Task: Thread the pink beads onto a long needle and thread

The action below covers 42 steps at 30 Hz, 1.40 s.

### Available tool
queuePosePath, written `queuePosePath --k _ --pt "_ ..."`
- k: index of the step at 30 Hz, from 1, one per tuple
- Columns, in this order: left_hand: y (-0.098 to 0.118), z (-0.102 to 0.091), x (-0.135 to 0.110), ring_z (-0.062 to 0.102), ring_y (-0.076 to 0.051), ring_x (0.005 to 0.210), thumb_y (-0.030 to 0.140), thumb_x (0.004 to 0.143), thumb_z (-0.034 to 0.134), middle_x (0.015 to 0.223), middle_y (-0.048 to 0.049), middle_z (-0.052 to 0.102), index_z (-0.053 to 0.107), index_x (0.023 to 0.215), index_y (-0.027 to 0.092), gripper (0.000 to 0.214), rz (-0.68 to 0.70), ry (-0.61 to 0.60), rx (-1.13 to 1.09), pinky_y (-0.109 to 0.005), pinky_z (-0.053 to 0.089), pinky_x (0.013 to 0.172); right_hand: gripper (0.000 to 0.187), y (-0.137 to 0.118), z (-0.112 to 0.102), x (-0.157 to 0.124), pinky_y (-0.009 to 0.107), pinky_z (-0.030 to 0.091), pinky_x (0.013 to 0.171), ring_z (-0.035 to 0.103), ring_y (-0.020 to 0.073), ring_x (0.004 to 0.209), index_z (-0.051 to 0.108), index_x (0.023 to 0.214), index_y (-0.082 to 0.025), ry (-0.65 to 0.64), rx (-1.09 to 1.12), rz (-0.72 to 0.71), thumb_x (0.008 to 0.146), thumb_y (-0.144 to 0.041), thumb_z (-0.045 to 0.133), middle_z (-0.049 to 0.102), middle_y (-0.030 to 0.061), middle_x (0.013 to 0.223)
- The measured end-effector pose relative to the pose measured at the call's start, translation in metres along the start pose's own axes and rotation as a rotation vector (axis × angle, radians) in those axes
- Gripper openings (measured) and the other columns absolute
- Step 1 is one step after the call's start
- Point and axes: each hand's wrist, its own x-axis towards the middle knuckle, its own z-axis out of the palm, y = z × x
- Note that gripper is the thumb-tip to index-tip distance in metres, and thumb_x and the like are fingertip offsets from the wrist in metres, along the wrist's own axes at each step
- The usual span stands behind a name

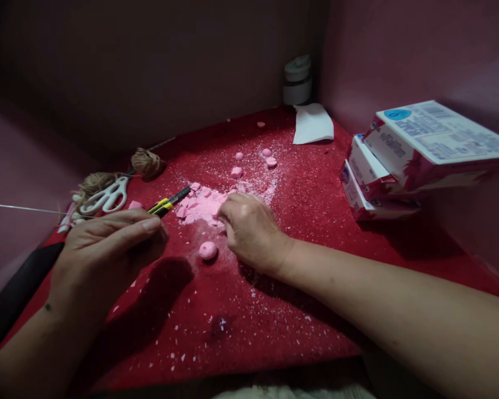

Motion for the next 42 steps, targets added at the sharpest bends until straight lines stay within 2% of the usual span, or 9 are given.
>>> queuePosePath --k 4,7,9,11,14,17,21,31,42 --pt "-0.001 -0.003 0.0 0.039 -0.004 0.045 0.027 0.077 0.061 0.055 0.0018 0.049 0.056 0.052 0.013 0.03 0.003 -0.055 0.14 -0.017 0.026 0.039 0.011 -0.001 -0.001 0.001 0.027 0.038 0.062 0.051 0.013 0.063 0.063 0.072 -0.013 -0.042 -0.034 0.138 0.08 -0.011 0.055 0.06 0.0046 0.067" --pt "-0.003 -0.003 -0.002 0.039 -0.005 0.047 0.029 0.08 0.057 0.054 0.0026 0.047 0.055 0.053 0.013 0.031 0.038 -0.102 0.25 -0.017 0.028 0.041 0.033 -0.004 -0.002 0.0 0.027 0.035 0.057 0.043 0.0113 0.053 0.054 0.054 -0.015 -0.045 -0.082 0.22 0.084 -0.029 0.054 0.051 0.0017 0.054" --pt "-0.003 -0.004 -0.002 0.041 -0.006 0.05 0.028 0.081 0.056 0.055 0.0029 0.046 0.056 0.055 0.014 0.03 0.088 -0.135 0.321 -0.017 0.03 0.043 0.03 -0.005 -0.002 -0.001 0.028 0.037 0.062 0.045 0.0132 0.06 0.056 0.059 -0.014 -0.053 -0.078 0.143 0.086 -0.025 0.048 0.053 0.0044 0.062" --pt "-0.003 -0.004 -0.002 0.04 -0.006 0.051 0.028 0.082 0.055 0.055 0.0033 0.045 0.058 0.057 0.014 0.028 0.139 -0.168 0.396 -0.017 0.031 0.044 0.014 -0.007 -0.002 -0.003 0.03 0.039 0.07 0.048 0.016 0.074 0.06 0.08 -0.011 -0.089 -0.028 0.02 0.082 -0.015 0.048 0.058 0.0079 0.08" --pt "-0.002 -0.003 -0.003 0.04 -0.006 0.05 0.027 0.083 0.052 0.054 0.0037 0.045 0.058 0.059 0.014 0.028 0.179 -0.202 0.48 -0.018 0.031 0.045 0.025 -0.01 -0.001 -0.006 0.031 0.039 0.075 0.047 0.0181 0.081 0.058 0.099 -0.009 -0.2 0.02 -0.069 0.075 -0.014 0.053 0.058 0.0088 0.088" --pt "-0.001 -0.001 -0.004 0.042 -0.006 0.05 0.025 0.084 0.051 0.055 0.0039 0.047 0.058 0.06 0.014 0.027 0.213 -0.239 0.509 -0.018 0.032 0.046 0.015 -0.013 0.001 -0.008 0.031 0.038 0.074 0.046 0.0183 0.08 0.059 0.086 -0.011 -0.284 -0.011 -0.075 0.073 -0.018 0.055 0.056 0.008 0.083" --pt "-0.002 0.001 -0.003 0.038 -0.005 0.048 0.022 0.085 0.049 0.052 0.0052 0.042 0.054 0.057 0.014 0.029 0.26 -0.281 0.528 -0.018 0.031 0.046 0.008 -0.013 0.005 -0.008 0.029 0.037 0.072 0.045 0.0174 0.078 0.057 0.076 -0.013 -0.301 -0.07 -0.063 0.075 -0.021 0.055 0.054 0.0067 0.08" --pt "-0.004 0.004 -0.001 0.036 -0.006 0.046 0.023 0.086 0.045 0.051 0.0049 0.037 0.047 0.053 0.014 0.034 0.304 -0.329 0.616 -0.021 0.029 0.046 0.011 -0.008 0.012 -0.007 0.029 0.035 0.071 0.044 0.0156 0.076 0.057 0.077 -0.012 -0.273 -0.08 -0.096 0.079 -0.022 0.053 0.053 0.0051 0.077" --pt "-0.005 0.008 -0.005 0.039 -0.005 0.044 0.015 0.084 0.044 0.05 0.0053 0.04 0.045 0.055 0.015 0.029 0.479 -0.361 0.712 -0.017 0.03 0.045 0.01 -0.009 0.011 -0.007 0.029 0.035 0.07 0.045 0.0159 0.075 0.055 0.071 -0.015 -0.284 -0.059 -0.077 0.077 -0.02 0.051 0.053 0.0049 0.075"
